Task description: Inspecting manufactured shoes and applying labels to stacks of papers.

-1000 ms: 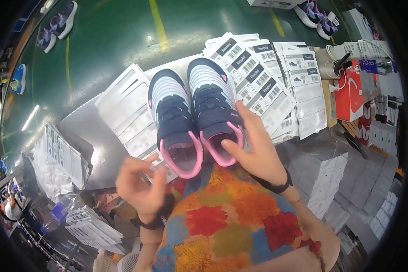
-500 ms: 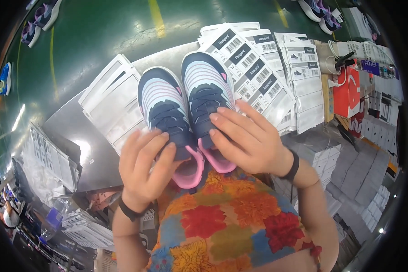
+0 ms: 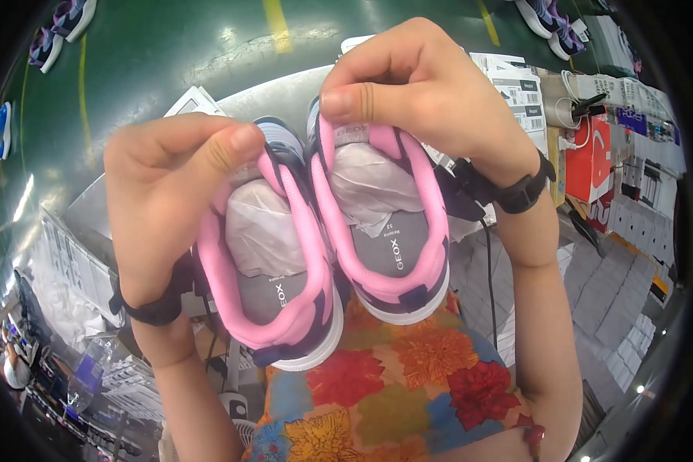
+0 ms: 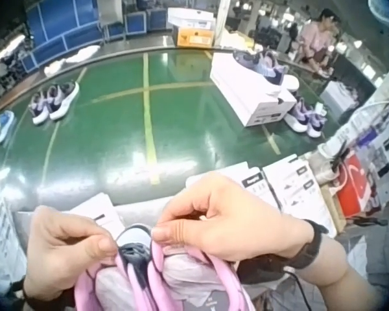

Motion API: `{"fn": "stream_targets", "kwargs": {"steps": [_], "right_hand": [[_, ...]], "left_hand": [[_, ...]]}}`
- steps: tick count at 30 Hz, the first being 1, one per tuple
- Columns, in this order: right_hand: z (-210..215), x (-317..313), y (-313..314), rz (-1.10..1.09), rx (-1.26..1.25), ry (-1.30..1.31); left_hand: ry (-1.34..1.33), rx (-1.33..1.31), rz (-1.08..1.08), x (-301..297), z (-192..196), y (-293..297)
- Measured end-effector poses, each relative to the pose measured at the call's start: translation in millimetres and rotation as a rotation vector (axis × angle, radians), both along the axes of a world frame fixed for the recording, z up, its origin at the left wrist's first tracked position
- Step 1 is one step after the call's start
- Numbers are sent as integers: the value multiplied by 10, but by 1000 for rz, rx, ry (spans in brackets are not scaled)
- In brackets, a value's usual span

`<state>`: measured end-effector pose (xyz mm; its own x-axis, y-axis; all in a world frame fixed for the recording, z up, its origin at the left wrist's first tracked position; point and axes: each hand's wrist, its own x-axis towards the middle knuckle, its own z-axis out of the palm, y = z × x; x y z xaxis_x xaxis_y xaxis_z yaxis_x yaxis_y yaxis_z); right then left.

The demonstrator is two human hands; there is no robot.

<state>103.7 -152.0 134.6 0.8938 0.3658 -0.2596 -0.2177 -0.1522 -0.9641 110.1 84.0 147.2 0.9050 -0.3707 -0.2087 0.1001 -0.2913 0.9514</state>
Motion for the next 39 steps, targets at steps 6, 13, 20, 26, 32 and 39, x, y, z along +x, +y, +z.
{"fn": "stream_targets", "kwargs": {"steps": [6,13,20,26,32,39], "right_hand": [[36,-15,-19,4,31,83],[-406,-691,66,-72,-369,-950],[-231,-1179,62,-43,-708,-680],[80,-847,21,2,-580,-543],[437,-811,-29,-361,-100,-244],[-457,-1058,68,-585,633,47]], "left_hand": [[121,-59,-21,19,-2,1],[-707,281,-120,-599,-383,115],[-280,240,12,-1048,-436,87],[-170,426,-95,-731,65,114],[-339,-103,197,-661,299,269],[-223,-267,532,-604,209,20]]}}
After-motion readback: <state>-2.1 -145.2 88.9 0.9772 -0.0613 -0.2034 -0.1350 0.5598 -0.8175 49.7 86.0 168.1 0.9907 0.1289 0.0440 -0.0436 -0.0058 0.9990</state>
